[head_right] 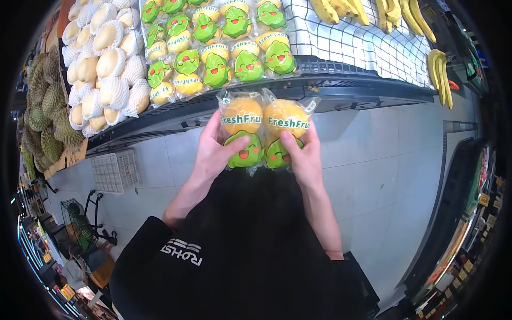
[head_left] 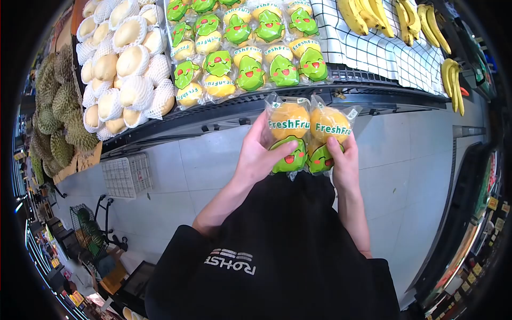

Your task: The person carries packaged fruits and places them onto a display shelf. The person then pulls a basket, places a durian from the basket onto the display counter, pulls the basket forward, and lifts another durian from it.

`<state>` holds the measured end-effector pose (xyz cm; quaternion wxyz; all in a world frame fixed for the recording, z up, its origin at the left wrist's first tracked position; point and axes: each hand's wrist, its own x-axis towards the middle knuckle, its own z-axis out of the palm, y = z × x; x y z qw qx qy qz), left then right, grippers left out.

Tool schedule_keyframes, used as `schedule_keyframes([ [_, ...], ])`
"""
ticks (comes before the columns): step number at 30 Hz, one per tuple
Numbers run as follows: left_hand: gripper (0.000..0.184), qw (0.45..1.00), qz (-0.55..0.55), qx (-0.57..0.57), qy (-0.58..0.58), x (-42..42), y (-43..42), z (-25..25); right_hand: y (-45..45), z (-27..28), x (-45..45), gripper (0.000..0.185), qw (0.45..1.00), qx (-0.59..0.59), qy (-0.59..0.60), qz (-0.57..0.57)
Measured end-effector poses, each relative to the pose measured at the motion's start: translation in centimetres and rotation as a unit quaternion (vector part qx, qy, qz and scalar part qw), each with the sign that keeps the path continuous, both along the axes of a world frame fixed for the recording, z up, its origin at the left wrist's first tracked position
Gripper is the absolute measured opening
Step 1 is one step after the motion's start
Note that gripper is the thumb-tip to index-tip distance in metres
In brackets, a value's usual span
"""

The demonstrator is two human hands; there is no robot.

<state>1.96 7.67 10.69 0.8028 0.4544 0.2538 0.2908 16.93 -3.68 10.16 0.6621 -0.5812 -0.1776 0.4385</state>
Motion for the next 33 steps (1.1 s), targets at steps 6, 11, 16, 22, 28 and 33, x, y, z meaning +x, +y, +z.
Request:
schedule_keyframes([
  [6, 0.071, 1.000, 0.009, -0.001, 0.012, -1.0, 0.5, 0.1, 0.9, 0.7, -0.5, 0.055, 0.999, 0.028, 0.006, 0.037],
  [11, 0.071, 1.000, 0.018, 0.009, -0.003, -1.2, 0.6, -0.4, 1.3, 0.7, -0.3, 0.055, 0.997, 0.046, 0.023, 0.061],
  [16, 0.070, 1.000, 0.017, 0.008, -0.001, -1.2, 0.6, -0.5, 1.4, 0.7, -0.3, 0.055, 0.997, 0.051, 0.021, 0.054],
  [22, 0.065, 1.000, -0.006, -0.007, 0.005, -0.6, 0.6, -0.3, 0.4, 0.3, 0.4, 0.048, 0.998, 0.028, 0.012, 0.046],
  [28, 0.052, 0.995, -0.046, -0.063, 0.054, 0.2, 0.2, -0.5, -0.4, 0.5, 0.8, 0.039, 1.000, -0.008, 0.013, 0.019],
  [33, 0.046, 0.992, -0.080, -0.064, 0.076, 0.9, -0.4, -1.1, -1.4, 0.0, 0.6, 0.035, 0.999, -0.018, 0.029, -0.021],
])
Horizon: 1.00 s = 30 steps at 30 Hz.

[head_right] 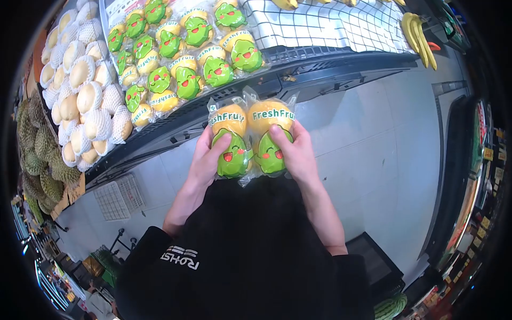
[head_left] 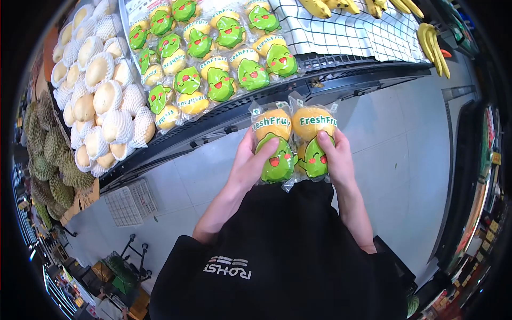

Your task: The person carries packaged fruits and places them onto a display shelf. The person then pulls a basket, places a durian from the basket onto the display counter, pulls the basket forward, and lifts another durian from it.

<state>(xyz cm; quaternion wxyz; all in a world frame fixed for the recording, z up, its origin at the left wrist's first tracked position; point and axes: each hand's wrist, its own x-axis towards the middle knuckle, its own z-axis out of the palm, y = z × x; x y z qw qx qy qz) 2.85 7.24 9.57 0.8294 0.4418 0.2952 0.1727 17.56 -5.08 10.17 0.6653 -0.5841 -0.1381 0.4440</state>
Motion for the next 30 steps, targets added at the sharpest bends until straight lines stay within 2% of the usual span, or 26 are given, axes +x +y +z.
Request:
schedule_keyframes([
  [3, 0.041, 0.999, -0.010, 0.031, 0.003, 0.3, -0.4, -0.2, -0.8, -0.1, -0.3, 0.036, 1.000, -0.004, 0.001, -0.023],
  [7, 0.046, 0.999, -0.015, -0.028, 0.035, 0.3, -0.8, -1.5, -1.9, -0.8, -0.2, 0.039, 0.997, -0.005, 0.063, -0.047],
  [15, 0.043, 0.996, -0.093, 0.017, -0.010, 2.2, -0.9, -1.7, -4.6, -1.3, 0.2, 0.042, 0.996, 0.037, 0.058, -0.064],
  [18, 0.047, 0.991, -0.114, 0.040, -0.050, 3.7, -0.9, -1.1, -5.0, -0.8, 0.8, 0.042, 0.990, 0.076, 0.063, -0.096],
  [21, 0.056, 0.986, -0.129, 0.083, -0.062, 5.0, -1.1, -1.1, -5.6, -0.3, 1.6, 0.044, 0.990, 0.108, 0.030, -0.081],
  [25, 0.065, 0.984, -0.143, 0.096, -0.053, 6.9, -1.8, -1.2, -7.0, -1.4, 3.5, 0.052, 0.996, 0.054, 0.018, -0.074],
  [30, 0.067, 0.982, -0.145, 0.112, -0.052, 11.3, -4.5, -1.5, -10.0, -1.7, 7.1, 0.056, 0.994, 0.083, 0.004, -0.076],
])
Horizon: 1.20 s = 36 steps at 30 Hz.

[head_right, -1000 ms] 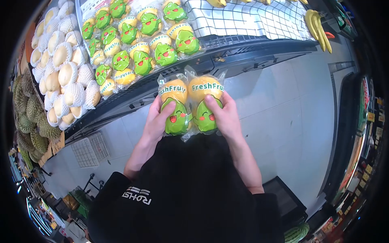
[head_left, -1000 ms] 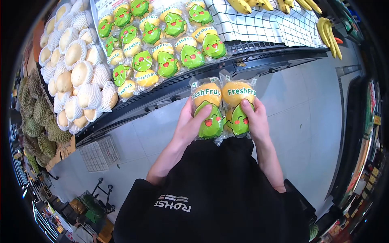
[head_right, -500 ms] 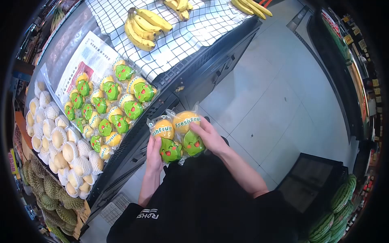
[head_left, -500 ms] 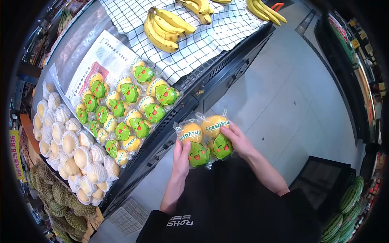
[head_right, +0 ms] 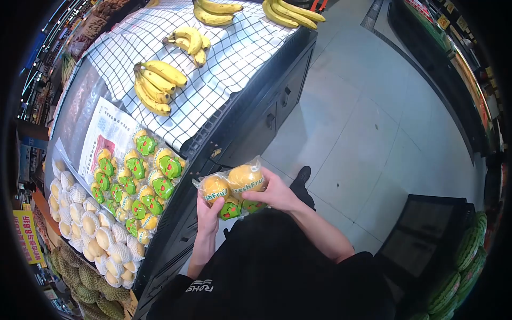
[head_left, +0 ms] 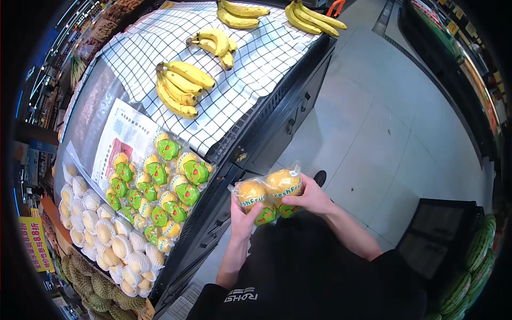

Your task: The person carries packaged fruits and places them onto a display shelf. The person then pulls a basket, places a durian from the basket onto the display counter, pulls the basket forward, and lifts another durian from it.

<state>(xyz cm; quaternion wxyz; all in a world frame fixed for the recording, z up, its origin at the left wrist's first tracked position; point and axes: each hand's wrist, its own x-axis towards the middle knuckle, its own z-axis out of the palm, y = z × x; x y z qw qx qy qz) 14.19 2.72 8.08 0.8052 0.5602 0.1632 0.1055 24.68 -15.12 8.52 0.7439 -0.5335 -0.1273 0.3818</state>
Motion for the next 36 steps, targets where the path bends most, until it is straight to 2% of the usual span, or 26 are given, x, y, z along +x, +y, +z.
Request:
schedule_keyframes([
  [11, 0.052, 0.997, -0.070, 0.030, 0.027, 18.2, -14.7, 2.1, -15.1, -0.2, 14.2, 0.049, 0.991, 0.023, 0.006, -0.131],
  [18, 0.051, 0.981, -0.163, 0.052, 0.088, 26.3, -23.1, 0.8, -23.5, -0.3, 19.5, 0.037, 0.970, -0.059, 0.040, -0.234],
  [26, 0.054, 0.962, -0.269, 0.023, 0.049, 34.3, -27.8, 0.6, -28.5, -1.9, 24.8, 0.038, 0.928, -0.054, 0.053, -0.364],
  [29, 0.055, 0.958, -0.281, 0.011, 0.046, 37.9, -29.4, -0.2, -30.4, -3.2, 27.6, 0.042, 0.918, -0.093, 0.079, -0.378],
  [33, 0.055, 0.957, -0.278, -0.027, 0.077, 44.1, -31.1, -0.3, -32.3, -3.3, 33.6, 0.040, 0.927, -0.083, 0.066, -0.360],
  [36, 0.055, 0.961, -0.269, -0.035, 0.055, 50.0, -32.2, -0.6, -33.3, -3.3, 39.4, 0.037, 0.923, -0.084, 0.053, -0.371],
])
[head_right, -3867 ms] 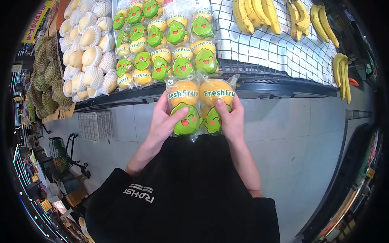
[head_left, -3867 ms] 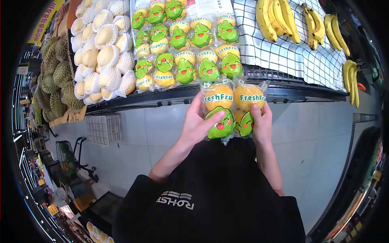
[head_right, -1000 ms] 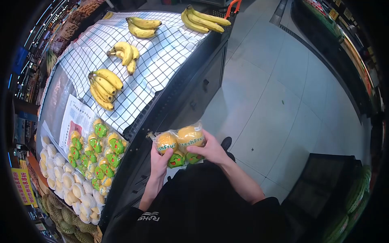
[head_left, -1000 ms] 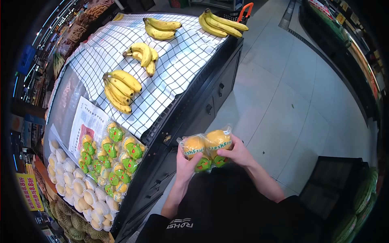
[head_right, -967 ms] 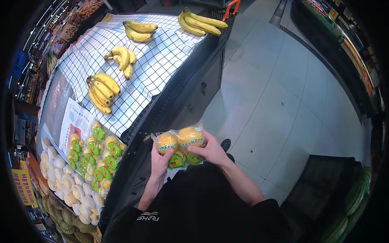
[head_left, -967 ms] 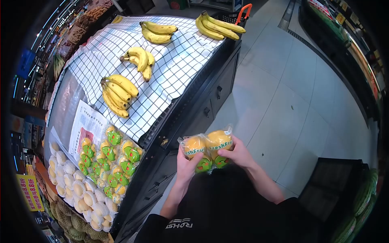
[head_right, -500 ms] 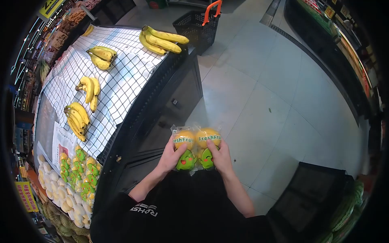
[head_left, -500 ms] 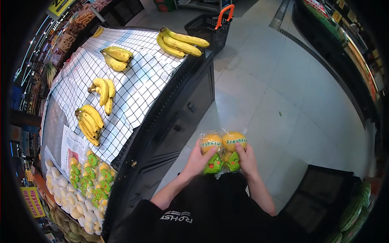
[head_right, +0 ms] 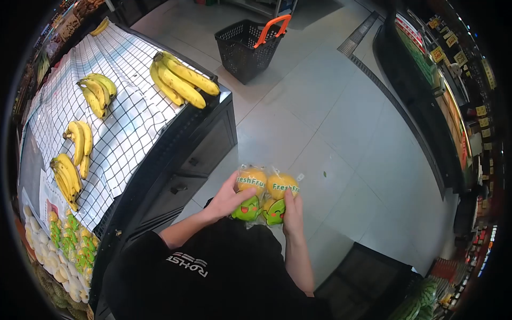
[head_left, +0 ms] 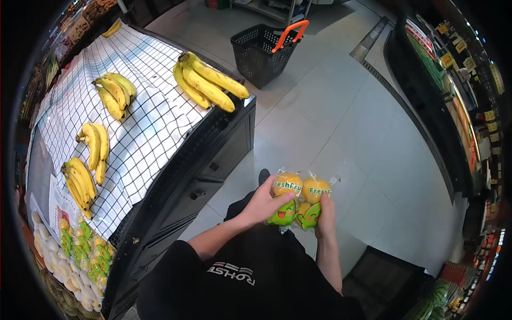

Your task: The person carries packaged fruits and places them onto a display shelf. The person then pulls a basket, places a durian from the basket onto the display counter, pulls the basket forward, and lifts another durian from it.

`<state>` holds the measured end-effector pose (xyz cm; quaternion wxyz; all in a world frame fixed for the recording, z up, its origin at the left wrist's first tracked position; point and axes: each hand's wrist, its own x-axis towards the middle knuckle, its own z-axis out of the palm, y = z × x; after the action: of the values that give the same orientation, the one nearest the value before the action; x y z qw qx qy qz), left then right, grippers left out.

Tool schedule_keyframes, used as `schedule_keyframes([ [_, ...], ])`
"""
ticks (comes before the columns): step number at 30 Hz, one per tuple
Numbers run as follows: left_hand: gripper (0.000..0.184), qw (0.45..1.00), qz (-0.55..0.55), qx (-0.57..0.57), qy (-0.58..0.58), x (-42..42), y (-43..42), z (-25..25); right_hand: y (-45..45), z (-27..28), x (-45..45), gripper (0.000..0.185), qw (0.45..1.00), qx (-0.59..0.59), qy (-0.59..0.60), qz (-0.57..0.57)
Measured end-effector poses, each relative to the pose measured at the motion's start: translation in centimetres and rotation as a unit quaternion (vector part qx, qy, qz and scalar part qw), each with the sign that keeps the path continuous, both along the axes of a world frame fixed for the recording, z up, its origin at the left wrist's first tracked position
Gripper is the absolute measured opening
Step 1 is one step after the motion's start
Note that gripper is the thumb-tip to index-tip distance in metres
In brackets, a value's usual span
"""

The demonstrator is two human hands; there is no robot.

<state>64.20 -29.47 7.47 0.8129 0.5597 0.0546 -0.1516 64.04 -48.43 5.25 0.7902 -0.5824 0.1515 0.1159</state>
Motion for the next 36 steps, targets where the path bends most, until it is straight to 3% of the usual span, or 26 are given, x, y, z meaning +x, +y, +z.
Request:
schedule_keyframes([
  [5, 0.055, 0.999, -0.013, 0.001, -0.042, 10.4, -1.7, 0.5, -2.6, 2.3, 9.5, 0.039, 0.998, -0.027, -0.058, 0.023],
  [11, 0.055, 0.998, 0.000, -0.008, -0.068, 18.2, -1.2, 2.2, -1.4, 2.6, 17.9, 0.046, 0.988, -0.071, -0.134, -0.031],
  [15, 0.054, 0.999, 0.035, -0.005, 0.013, 21.1, 0.2, 1.8, -0.8, 1.6, 22.7, 0.037, 0.994, -0.020, -0.095, 0.052],
  [20, 0.052, 0.993, 0.114, -0.004, 0.022, 25.1, 1.6, 1.2, 2.1, 2.7, 29.4, 0.032, 0.992, -0.016, -0.027, 0.122],
  [27, 0.053, 0.976, 0.214, 0.019, -0.022, 32.3, 2.6, 1.3, 4.2, 3.0, 41.3, 0.049, 0.965, 0.061, -0.024, 0.255],
  [36, 0.052, 0.936, 0.345, 0.025, -0.066, 46.9, 1.1, 3.4, 6.1, 5.3, 59.4, 0.054, 0.921, 0.132, -0.109, 0.351],
])
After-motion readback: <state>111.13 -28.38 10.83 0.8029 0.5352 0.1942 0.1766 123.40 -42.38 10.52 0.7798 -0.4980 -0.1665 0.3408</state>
